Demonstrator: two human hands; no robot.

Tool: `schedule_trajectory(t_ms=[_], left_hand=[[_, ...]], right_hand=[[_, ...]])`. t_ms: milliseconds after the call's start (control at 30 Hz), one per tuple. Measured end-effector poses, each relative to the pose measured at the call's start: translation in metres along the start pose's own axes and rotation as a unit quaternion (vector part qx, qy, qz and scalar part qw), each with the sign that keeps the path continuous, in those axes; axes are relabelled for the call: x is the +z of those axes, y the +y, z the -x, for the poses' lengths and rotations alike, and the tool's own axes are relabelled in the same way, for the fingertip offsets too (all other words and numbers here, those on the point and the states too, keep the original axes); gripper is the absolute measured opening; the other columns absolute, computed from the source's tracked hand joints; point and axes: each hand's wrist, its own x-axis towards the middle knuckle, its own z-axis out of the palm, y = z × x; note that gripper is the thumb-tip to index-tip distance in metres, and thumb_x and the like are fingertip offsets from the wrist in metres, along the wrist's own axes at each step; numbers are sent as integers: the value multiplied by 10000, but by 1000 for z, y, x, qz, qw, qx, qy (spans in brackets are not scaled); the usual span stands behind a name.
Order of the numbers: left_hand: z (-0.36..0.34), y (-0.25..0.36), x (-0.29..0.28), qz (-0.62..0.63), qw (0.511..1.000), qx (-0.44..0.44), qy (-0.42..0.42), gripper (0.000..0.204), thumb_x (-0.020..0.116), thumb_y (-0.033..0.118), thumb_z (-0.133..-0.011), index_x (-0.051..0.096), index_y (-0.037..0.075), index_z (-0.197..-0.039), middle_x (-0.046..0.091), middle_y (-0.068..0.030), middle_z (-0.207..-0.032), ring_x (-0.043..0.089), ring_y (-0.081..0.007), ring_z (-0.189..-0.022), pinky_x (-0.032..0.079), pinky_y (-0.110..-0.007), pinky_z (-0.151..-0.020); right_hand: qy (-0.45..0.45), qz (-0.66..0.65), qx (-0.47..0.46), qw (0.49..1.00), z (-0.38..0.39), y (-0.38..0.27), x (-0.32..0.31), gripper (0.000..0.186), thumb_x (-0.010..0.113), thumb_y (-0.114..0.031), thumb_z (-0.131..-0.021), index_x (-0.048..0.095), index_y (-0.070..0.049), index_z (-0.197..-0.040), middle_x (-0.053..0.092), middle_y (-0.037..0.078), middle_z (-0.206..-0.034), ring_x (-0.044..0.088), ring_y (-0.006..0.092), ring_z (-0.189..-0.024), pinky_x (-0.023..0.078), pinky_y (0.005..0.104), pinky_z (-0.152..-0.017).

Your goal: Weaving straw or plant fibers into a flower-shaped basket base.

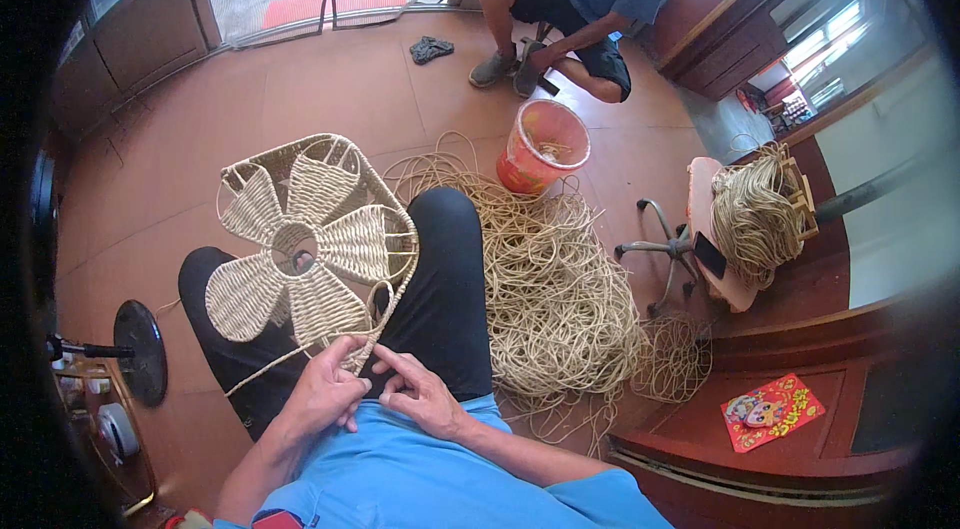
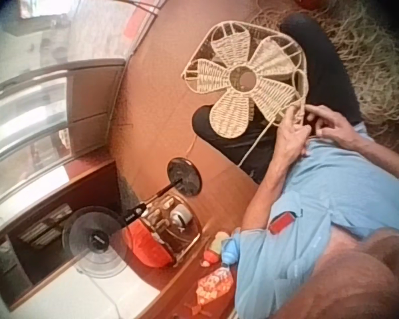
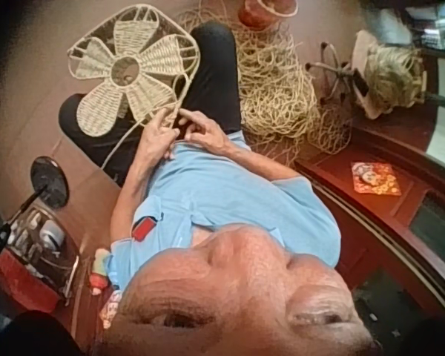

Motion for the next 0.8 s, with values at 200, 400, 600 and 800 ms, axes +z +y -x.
schedule_trajectory(t_ms=[200, 400, 600, 800], left_hand=[[-3, 15, 3, -64, 997, -32, 15, 720, 599, -33, -918, 360, -52, -1597, 566, -14, -648, 545, -108, -462, 571, -320, -451], [-3, 16, 6, -61, 997, -36, 17, 715, 596, -37, -919, 354, -59, -1591, 582, -34, -668, 564, -126, -470, 576, -328, -454], [-5, 11, 6, -37, 999, -29, 15, 691, 613, -39, -941, 365, -56, -1586, 593, -52, -673, 587, -141, -480, 599, -348, -473], [2, 4, 14, 13, 1000, -9, 21, 699, 621, -31, -963, 351, -57, -1607, 613, -67, -680, 604, -149, -486, 610, -350, -487]], right_hand=[[21, -77, 17, 997, -4, 4, -1, 748, 676, -25, -1013, 387, -26, -1703, 529, 89, -1371, 622, 102, -1035, 569, 292, -919], [53, -85, 6, 995, -5, 4, 5, 639, 672, -33, -1022, 452, 24, -1619, 534, 97, -1356, 638, 100, -1019, 583, 286, -879], [48, 16, -24, 998, -2, 3, 5, 721, 684, -28, -988, 417, -15, -1658, 526, 119, -1411, 655, 113, -1036, 597, 275, -891], [29, 95, -43, 994, 4, -4, 10, 857, 714, -22, -992, 302, -65, -1742, 493, 131, -1512, 639, 124, -1069, 587, 245, -867]])
